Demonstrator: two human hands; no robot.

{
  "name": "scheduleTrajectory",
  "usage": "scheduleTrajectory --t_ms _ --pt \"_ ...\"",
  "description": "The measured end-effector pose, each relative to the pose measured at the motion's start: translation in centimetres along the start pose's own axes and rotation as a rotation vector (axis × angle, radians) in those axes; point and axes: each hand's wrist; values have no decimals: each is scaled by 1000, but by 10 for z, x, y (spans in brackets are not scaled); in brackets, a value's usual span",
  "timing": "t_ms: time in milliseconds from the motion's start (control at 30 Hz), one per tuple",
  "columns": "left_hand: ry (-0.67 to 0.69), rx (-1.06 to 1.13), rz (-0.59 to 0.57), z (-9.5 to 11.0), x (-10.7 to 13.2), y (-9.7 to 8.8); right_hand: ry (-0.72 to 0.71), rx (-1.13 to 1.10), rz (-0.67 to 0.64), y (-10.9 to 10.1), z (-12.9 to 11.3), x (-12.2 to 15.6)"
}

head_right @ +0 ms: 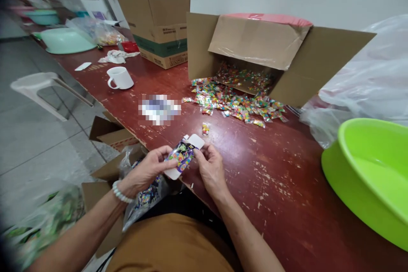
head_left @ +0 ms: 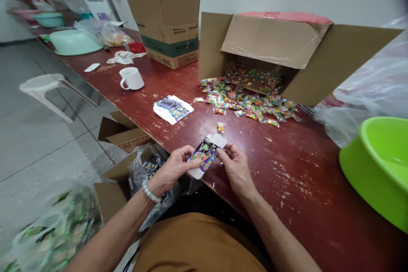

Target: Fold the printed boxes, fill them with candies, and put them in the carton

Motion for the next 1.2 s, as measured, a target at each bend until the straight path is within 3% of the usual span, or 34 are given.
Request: scheduleTrajectory --t_ms 133,200,267,367,633,700,833,1000,1200 --pt "-274 333 -426 -3 17 9 -31 15 -142 2 -12 6" --pt "-290 367 -513 -4 16 12 -6 -16 -234 0 -16 14" --pt "-263 343 -528 -6 14 16 45 -80 -337 -1 -20 22" --pt "-200 294 -466 -8 13 24 66 -113 -410 -1 -24 30" --pt "-58 136 -183 -7 12 39 81 -93 -332 3 -25 32" --pt "-37 146 -134 -9 10 40 94 -68 -273 4 -19 29" --pt "32 32 -68 -12 6 42 -21 61 -91 0 -10 19" --pt "219 22 113 -14 14 49 -36 144 49 -7 -14 12" --pt "294 -60 95 -13 19 49 -70 35 -10 -1 -6 17"
Point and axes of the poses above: each hand's wrist, its own x-axis away from the middle knuckle, its own y-axis out of the palm, z = x × y, and after that the axes turned 13 degrees about x, right-handed
